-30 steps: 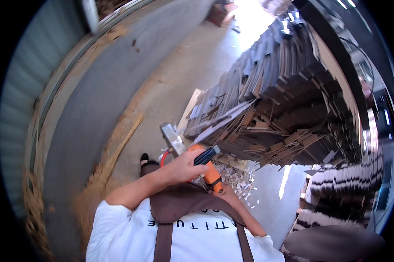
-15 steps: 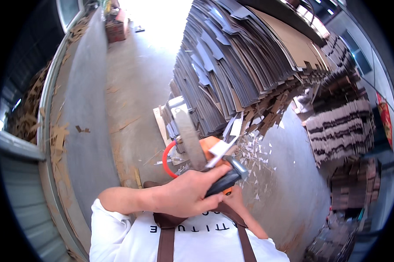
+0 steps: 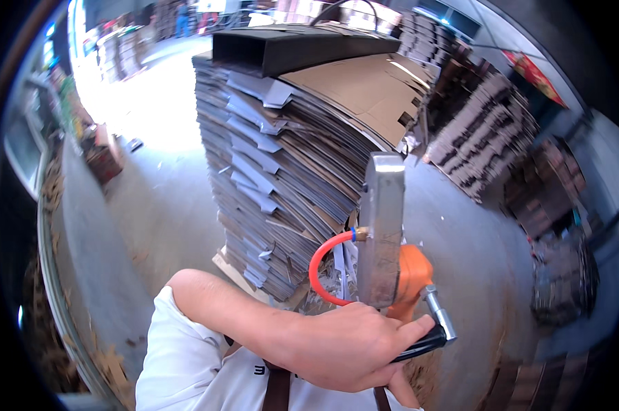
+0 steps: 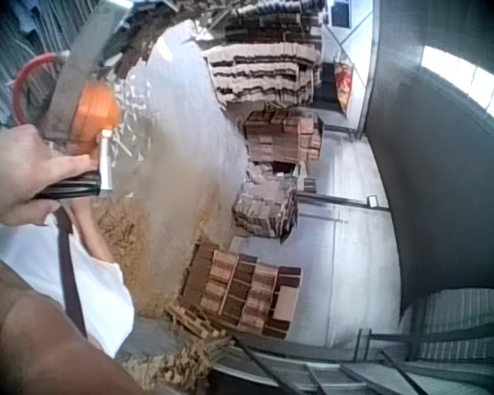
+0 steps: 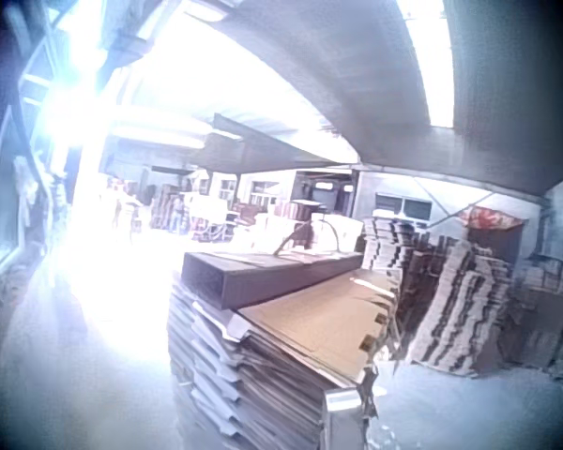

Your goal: The person uses a handheld power saw to cut a stack of flat cardboard sheets. They guide the saw along the edge of the stack, producing small cardboard shavings that fall to the floor. The person adjusts their grip and position to continue cutting through the material.

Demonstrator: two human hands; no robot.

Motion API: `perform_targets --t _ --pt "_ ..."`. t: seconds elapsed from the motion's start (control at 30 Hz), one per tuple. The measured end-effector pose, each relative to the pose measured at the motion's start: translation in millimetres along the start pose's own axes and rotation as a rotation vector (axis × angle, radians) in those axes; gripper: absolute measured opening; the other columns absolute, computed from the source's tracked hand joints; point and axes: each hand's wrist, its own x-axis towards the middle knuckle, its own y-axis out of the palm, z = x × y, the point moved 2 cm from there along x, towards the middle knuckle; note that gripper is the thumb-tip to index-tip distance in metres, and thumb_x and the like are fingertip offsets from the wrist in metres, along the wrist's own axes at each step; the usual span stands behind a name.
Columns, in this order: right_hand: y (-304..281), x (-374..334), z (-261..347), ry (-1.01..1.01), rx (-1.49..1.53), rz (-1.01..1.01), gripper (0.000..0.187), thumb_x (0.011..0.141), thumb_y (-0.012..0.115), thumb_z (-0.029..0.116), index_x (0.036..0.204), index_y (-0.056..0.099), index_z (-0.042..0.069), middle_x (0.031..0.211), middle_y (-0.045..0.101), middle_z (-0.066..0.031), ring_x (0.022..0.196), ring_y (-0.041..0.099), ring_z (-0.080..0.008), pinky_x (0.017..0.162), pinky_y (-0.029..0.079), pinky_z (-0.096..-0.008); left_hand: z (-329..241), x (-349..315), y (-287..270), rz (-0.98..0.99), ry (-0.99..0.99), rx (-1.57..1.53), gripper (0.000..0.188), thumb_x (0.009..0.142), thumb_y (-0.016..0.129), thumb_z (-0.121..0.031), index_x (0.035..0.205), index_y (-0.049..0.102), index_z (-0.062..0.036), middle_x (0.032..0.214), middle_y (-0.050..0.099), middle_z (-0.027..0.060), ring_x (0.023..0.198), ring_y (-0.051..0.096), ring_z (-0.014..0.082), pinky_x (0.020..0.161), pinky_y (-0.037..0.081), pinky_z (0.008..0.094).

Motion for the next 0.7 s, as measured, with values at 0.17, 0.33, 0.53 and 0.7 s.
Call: perform_targets --t 0.17,0.33,0.53,0.7 --pt "38.3 -37.8 40.2 0.075 -0.031 -0.268 0.024 0.073 0.07 0.012 0.093 0.064 -0.001 0.08 0.069 -0.0111 0.074 0.066 -0.0188 0.068 0.052 -0.0358 -5.1 -23.5 -61.0 0.102 0.222 0.031 0.058 0.084 0.06 -0.012 0.132 0.035 0.007 0.074 0.061 0.0213 0.061 0.063 0.0415 0.054 0.052 0.0474" --pt "77.2 -54.5 78.6 0.098 -0.042 -0.412 0.022 0.073 0.069 0.011 0.092 0.064 -0.001 0.079 0.069 -0.0106 0.073 0.065 -0.0181 0.068 0.051 -0.0353 -2.0 -33.0 -101.2 0.2 0.248 -0.073 0.056 0.083 0.061 -0.012 0.13 0.038 0.005 0.069 0.06 0.0215 0.063 0.063 0.0427 0.056 0.052 0.0485" --pt "103.1 -56.8 94.2 0.099 -0.053 -0.478 0.021 0.074 0.068 0.01 0.09 0.064 -0.001 0.077 0.068 -0.0099 0.071 0.064 -0.0173 0.067 0.051 -0.0348 8.8 -48.3 -99.3 0.266 0.217 -0.138 0.048 0.083 0.06 -0.012 0.124 0.04 0.0039 0.071 0.061 0.023 0.066 0.063 0.0443 0.06 0.051 0.0495" --pt "114.9 -57.6 84.7 0.1 -0.048 -0.486 0.019 0.074 0.068 0.01 0.089 0.064 -0.001 0.076 0.068 -0.0093 0.07 0.064 -0.0166 0.067 0.051 -0.0343 4.4 -46.4 -109.1 0.228 0.201 -0.149 0.034 0.082 0.061 -0.012 0.107 0.045 0.0053 0.065 0.059 0.0235 0.065 0.06 0.0475 0.061 0.049 0.052"
